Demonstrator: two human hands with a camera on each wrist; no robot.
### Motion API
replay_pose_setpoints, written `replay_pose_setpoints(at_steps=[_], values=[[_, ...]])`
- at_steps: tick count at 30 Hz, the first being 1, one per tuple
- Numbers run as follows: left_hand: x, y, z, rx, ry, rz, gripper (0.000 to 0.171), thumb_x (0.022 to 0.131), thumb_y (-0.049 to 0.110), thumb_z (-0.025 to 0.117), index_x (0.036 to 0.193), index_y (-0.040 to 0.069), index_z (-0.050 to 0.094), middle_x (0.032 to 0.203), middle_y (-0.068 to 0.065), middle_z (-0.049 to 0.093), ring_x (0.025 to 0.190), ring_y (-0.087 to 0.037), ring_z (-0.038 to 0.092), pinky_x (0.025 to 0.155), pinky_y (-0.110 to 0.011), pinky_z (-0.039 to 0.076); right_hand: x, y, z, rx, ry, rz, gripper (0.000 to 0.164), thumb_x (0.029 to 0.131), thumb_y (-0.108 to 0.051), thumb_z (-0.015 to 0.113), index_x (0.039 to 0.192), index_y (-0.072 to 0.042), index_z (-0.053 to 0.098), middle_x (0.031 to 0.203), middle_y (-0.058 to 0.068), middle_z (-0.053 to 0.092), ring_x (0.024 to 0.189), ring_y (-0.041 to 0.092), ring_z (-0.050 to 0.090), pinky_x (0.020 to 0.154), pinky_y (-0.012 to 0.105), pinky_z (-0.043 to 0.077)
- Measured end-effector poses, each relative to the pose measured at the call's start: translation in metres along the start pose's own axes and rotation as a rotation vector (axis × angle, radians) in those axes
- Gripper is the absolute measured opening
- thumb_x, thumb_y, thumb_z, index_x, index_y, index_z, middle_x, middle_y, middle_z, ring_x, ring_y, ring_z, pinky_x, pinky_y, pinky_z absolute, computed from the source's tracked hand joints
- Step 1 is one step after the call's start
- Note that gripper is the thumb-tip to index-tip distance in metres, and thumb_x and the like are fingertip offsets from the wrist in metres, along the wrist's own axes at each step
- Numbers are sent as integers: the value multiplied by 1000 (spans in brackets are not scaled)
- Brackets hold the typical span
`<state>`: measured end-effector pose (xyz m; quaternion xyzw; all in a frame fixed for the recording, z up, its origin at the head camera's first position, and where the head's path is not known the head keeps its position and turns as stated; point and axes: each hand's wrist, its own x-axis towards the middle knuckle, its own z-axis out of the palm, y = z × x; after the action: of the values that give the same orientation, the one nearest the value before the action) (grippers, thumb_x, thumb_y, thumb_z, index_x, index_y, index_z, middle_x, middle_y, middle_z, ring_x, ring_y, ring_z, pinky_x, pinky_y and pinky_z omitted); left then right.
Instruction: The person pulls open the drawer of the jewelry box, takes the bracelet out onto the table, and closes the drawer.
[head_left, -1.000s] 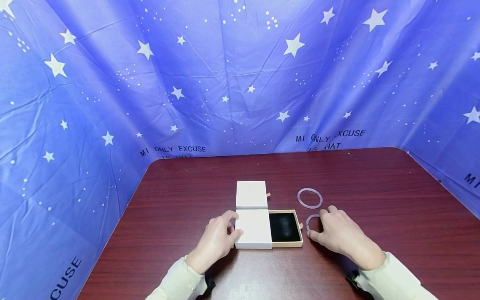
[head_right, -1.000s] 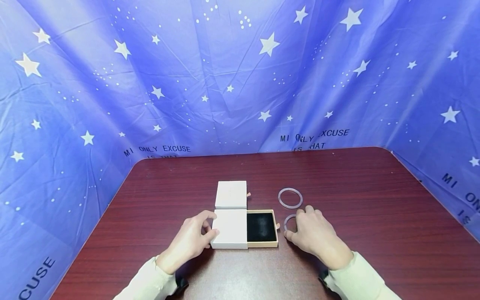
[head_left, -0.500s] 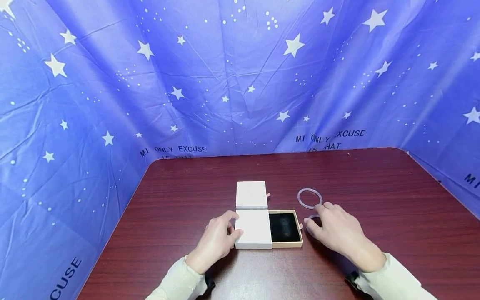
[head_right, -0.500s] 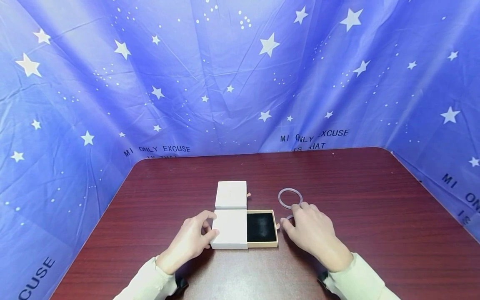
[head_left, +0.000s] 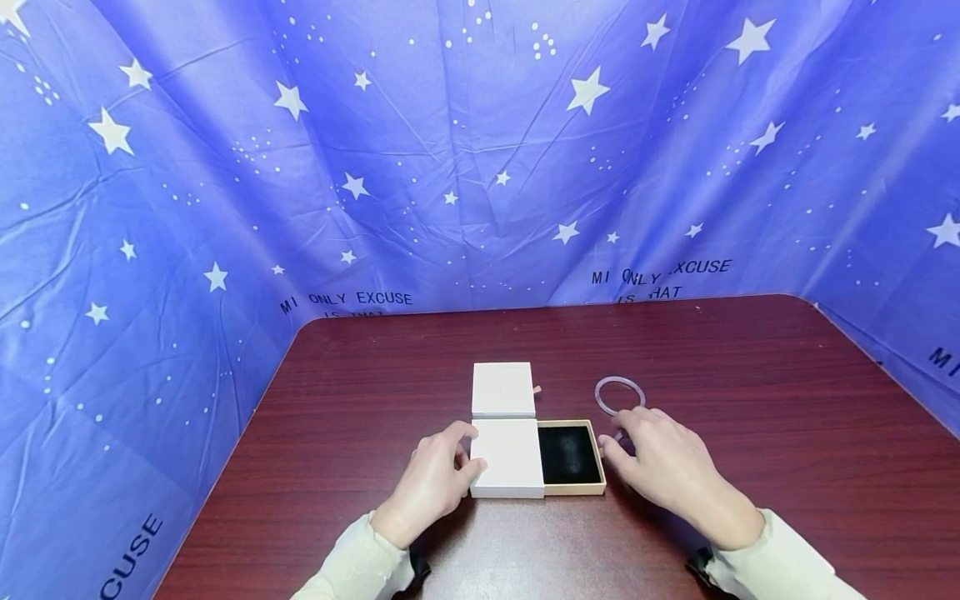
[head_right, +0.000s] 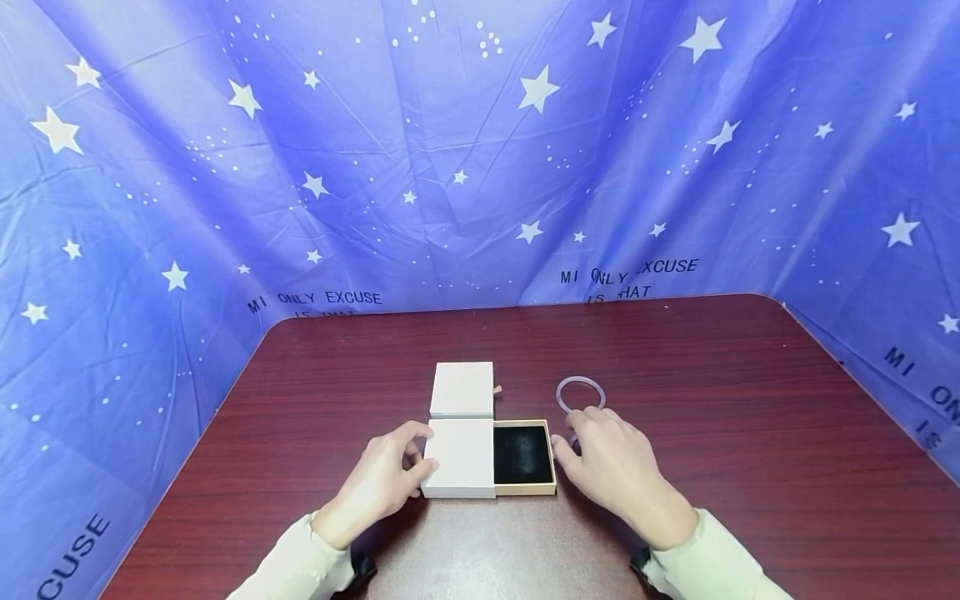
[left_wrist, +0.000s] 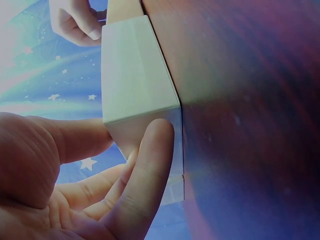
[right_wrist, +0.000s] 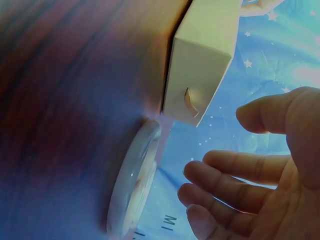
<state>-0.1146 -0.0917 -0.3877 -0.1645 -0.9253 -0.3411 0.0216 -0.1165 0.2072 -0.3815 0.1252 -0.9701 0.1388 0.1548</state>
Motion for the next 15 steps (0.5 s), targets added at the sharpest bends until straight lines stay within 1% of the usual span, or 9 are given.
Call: replay_pose_setpoints(at_steps=[4,9,12,15], values=[[0,0,0,-2,0,2,33,85,14,70,114,4,59,63,12,54,49,2,48,69,-31,45,0,-2,0,11,-1,-5,18,82,-29,68,90,-13,69,84,1,65,81,23,62,62,47,49],[0,0,0,-2,1,1,32,85,14,70,114,4,59,63,12,54,50,1,48,67,-30,44,-1,-4,-1,22,-12,-28,6,80,-18,68,86,-17,68,84,-2,65,80,21,62,61,43,48],[0,0,0,-2,0,2,32,85,14,70,114,4,59,63,12,55,50,1,48,66,-29,44,-1,-3,0,15,-14,-59,7,77,-14,68,83,-18,67,80,-5,64,77,20,61,62,41,47],[0,0,0,-3,0,5,32,85,14,70,114,4,59,64,11,55,51,1,48,66,-29,44,-1,-3,1,7,-7,-89,8,75,-14,70,82,-17,67,76,-7,62,74,20,60,63,41,46]])
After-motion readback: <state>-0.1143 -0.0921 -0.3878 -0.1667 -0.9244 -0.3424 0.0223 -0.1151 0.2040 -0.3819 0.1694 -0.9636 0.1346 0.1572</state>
